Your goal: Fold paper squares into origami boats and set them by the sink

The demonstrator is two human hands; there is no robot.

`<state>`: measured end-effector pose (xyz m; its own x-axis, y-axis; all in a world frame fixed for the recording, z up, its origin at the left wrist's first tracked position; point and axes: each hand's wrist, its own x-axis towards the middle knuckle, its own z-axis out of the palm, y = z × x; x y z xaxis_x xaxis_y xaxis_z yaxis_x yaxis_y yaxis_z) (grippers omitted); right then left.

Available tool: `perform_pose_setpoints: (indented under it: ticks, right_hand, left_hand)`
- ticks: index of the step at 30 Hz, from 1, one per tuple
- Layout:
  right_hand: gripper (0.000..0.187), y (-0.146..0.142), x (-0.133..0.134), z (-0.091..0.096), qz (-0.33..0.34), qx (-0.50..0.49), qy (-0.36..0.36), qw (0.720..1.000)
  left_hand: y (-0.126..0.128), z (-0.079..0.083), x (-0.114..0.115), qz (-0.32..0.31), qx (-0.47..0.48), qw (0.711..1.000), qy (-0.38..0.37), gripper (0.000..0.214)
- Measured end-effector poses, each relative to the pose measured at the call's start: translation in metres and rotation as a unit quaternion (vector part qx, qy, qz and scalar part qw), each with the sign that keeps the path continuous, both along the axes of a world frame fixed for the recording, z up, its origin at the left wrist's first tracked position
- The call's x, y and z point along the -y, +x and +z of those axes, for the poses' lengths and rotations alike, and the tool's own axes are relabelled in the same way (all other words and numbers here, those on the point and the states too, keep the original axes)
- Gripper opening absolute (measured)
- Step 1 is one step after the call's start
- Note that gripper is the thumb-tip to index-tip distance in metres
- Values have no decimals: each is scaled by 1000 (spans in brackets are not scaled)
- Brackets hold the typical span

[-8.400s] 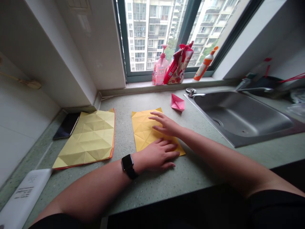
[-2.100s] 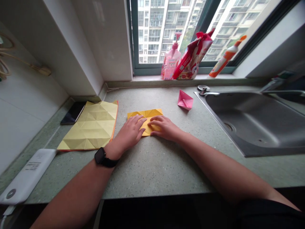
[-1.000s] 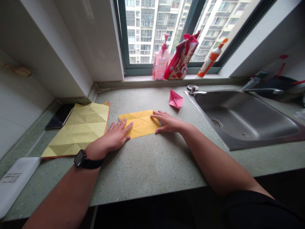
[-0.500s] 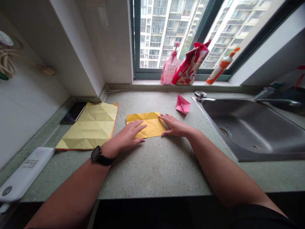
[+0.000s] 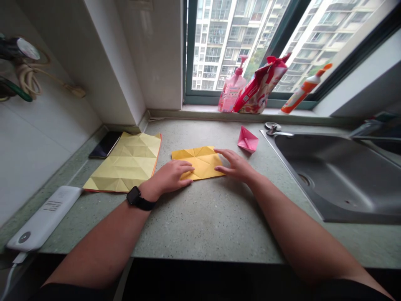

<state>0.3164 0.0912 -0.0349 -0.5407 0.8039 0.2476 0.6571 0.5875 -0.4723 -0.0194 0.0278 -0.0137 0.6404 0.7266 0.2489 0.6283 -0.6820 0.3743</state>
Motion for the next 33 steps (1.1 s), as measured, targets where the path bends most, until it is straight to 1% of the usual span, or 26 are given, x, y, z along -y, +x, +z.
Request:
perform_pose_setpoints:
  ticks: [2,4,6,8,9,13,17,18,20,22,23,24,25,27,30,33]
  right_hand:
    - [70,-8,4,0,46,1,4,999]
    - [65,-13,7,-1,84,10,6,996]
    - [54,-16,7,-4,98,14,13,995]
    - [38,-17,4,-6,95,13,21,995]
    - [34,-17,3,-7,91,12,24,995]
    - [33,-17,-3,-10,72,13,27,997]
    - [31,-16,-4,-11,62,11,35,997]
    - [31,-16,-4,-11,57,9,37,998]
    - [31,-15,-3,-9,43,8,44,998]
    - [33,-15,-1,-7,26,13,54,998]
    - [34,-15,0,-5,18,18,62,998]
    - [34,-16,1,-4,12,21,71,997]
    - [33,-17,3,-2,10,24,81,996]
    - [29,-20,6,0,17,22,103,994]
    - [21,-25,11,2,39,5,131,991]
    - [14,-30,15,4,64,-17,151,986]
  left_hand:
    - [2,2,1,2,10,1000,-2,24]
    - [3,5,1,8,24,1000,-8,21]
    - [4,7,1,23,48,999,-8,22]
    - [3,9,0,40,74,996,-7,23]
    - [2,9,-1,46,81,996,-8,23]
    - [-7,10,-6,49,73,996,-7,20]
    - [-18,15,-9,57,67,996,20,14]
    - [-20,17,-9,73,70,994,36,14]
    - [-21,24,-8,134,89,983,93,21]
    - [-21,30,-5,201,118,960,158,30]
    - [-20,33,-4,223,131,949,183,32]
    - [-19,34,-3,230,139,942,199,34]
    - [-17,35,-1,225,142,942,206,35]
    - [-12,32,2,188,137,954,186,34]
    - [0,22,5,106,112,983,102,30]
    - [12,13,7,56,66,995,40,22]
